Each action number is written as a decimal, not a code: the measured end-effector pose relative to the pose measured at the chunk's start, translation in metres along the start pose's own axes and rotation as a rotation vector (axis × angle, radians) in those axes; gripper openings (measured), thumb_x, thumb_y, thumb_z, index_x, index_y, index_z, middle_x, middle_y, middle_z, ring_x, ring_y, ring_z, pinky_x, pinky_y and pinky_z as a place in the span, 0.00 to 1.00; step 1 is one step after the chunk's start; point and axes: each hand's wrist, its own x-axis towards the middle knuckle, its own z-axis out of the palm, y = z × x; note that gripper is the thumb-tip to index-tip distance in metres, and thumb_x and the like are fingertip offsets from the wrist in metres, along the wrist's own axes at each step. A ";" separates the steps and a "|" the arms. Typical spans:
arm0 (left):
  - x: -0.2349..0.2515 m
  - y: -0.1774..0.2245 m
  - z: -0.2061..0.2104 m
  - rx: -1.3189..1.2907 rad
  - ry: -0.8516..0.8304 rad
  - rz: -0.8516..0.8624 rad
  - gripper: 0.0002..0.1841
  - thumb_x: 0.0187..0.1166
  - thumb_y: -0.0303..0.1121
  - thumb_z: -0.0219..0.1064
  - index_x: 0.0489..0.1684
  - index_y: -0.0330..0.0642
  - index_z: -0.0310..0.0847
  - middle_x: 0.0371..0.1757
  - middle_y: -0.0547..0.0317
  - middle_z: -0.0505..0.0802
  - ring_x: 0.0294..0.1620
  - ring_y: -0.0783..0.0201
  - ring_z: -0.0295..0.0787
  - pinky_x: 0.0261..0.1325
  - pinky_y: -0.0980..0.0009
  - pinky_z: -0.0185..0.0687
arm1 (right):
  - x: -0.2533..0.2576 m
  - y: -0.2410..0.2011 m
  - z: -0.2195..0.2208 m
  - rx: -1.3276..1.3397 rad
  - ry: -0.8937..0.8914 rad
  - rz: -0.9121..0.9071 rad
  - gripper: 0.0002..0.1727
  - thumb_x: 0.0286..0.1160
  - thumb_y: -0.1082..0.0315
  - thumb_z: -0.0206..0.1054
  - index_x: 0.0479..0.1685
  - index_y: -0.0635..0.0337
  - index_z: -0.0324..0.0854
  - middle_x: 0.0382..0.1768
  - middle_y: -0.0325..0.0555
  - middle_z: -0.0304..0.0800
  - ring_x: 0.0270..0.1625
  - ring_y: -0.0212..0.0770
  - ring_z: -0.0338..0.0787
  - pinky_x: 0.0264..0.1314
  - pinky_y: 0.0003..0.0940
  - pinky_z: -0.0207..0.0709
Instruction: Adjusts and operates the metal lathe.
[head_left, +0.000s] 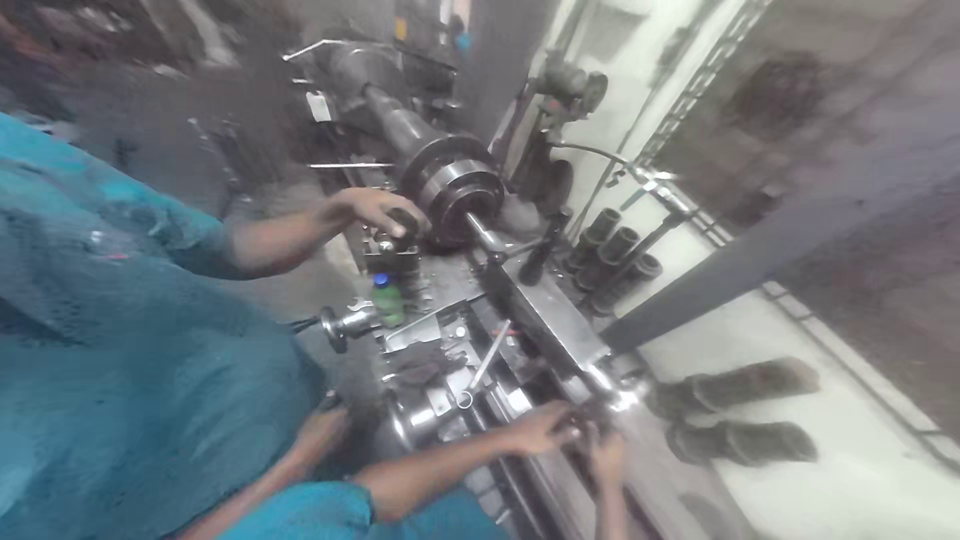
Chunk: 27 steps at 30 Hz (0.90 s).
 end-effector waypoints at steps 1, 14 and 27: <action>0.003 -0.002 0.002 -0.019 0.001 0.002 0.29 0.91 0.47 0.56 0.88 0.42 0.65 0.86 0.44 0.73 0.86 0.51 0.70 0.88 0.51 0.64 | -0.001 -0.003 -0.002 0.017 -0.018 0.022 0.42 0.73 0.30 0.48 0.43 0.62 0.91 0.34 0.59 0.94 0.41 0.61 0.93 0.46 0.71 0.79; 0.022 -0.029 0.012 -0.147 -0.026 0.072 0.29 0.93 0.47 0.52 0.87 0.39 0.66 0.88 0.43 0.71 0.89 0.51 0.66 0.91 0.52 0.58 | 0.011 -0.019 -0.023 0.685 -0.130 0.204 0.39 0.93 0.40 0.34 0.36 0.60 0.86 0.24 0.38 0.89 0.25 0.31 0.86 0.32 0.33 0.84; 0.033 -0.047 0.030 -0.077 -0.008 0.150 0.28 0.94 0.39 0.47 0.90 0.35 0.59 0.88 0.40 0.71 0.85 0.50 0.72 0.88 0.53 0.64 | 0.029 -0.049 -0.065 0.727 -0.332 0.565 0.57 0.80 0.24 0.17 0.49 0.65 0.83 0.26 0.49 0.93 0.22 0.40 0.90 0.24 0.37 0.84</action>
